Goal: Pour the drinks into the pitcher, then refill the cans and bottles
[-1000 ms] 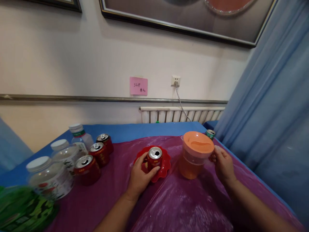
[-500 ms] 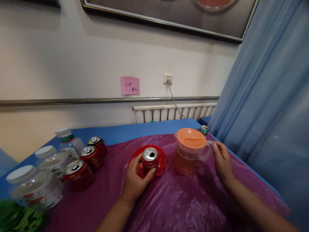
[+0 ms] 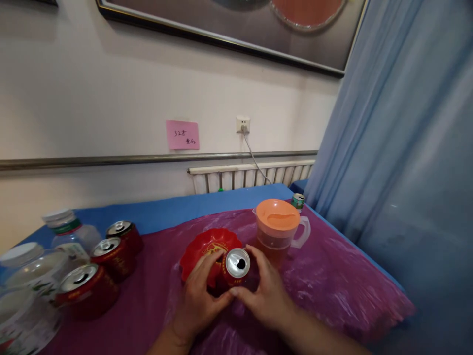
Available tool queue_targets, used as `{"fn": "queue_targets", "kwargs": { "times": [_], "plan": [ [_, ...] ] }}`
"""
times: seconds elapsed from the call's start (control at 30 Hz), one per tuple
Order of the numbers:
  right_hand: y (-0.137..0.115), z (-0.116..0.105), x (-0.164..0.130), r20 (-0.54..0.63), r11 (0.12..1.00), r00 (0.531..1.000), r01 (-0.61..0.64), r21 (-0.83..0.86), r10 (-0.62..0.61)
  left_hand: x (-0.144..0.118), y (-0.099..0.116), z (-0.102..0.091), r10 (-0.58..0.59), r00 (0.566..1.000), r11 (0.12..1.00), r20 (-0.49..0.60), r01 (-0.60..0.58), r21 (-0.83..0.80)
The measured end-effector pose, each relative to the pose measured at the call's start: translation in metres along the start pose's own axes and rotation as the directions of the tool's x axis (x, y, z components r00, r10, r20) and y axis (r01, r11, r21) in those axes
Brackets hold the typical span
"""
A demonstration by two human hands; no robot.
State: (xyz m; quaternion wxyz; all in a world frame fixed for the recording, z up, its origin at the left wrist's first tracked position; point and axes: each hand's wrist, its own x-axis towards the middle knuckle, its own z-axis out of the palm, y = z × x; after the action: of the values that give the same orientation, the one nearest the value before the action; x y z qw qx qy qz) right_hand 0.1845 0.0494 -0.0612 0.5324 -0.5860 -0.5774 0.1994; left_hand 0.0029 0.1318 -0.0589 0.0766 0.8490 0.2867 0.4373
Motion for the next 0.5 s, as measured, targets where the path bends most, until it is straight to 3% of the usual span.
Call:
{"fn": "queue_targets", "kwargs": {
  "times": [0.13,0.3,0.4,0.5],
  "plan": [
    [-0.012,0.002,0.005,0.031,0.997,0.998,-0.051,0.052,0.050,0.000,-0.002,0.004,0.056,0.998,0.998,-0.007,-0.056,-0.002],
    [-0.017,-0.009,0.000,-0.004,0.998,1.000,0.012,0.054,-0.012,0.000,-0.006,0.007,0.082,0.996,0.996,0.044,-0.080,-0.028],
    [-0.008,-0.030,-0.017,-0.049,0.997,0.996,0.079,0.024,-0.077,-0.003,-0.012,0.005,0.064,0.994,0.998,0.086,-0.062,-0.030],
    [0.011,-0.065,-0.042,-0.150,0.991,0.980,0.125,-0.054,-0.132,-0.003,-0.017,0.003,0.010,0.999,1.000,0.046,-0.010,0.009]
  ]
}}
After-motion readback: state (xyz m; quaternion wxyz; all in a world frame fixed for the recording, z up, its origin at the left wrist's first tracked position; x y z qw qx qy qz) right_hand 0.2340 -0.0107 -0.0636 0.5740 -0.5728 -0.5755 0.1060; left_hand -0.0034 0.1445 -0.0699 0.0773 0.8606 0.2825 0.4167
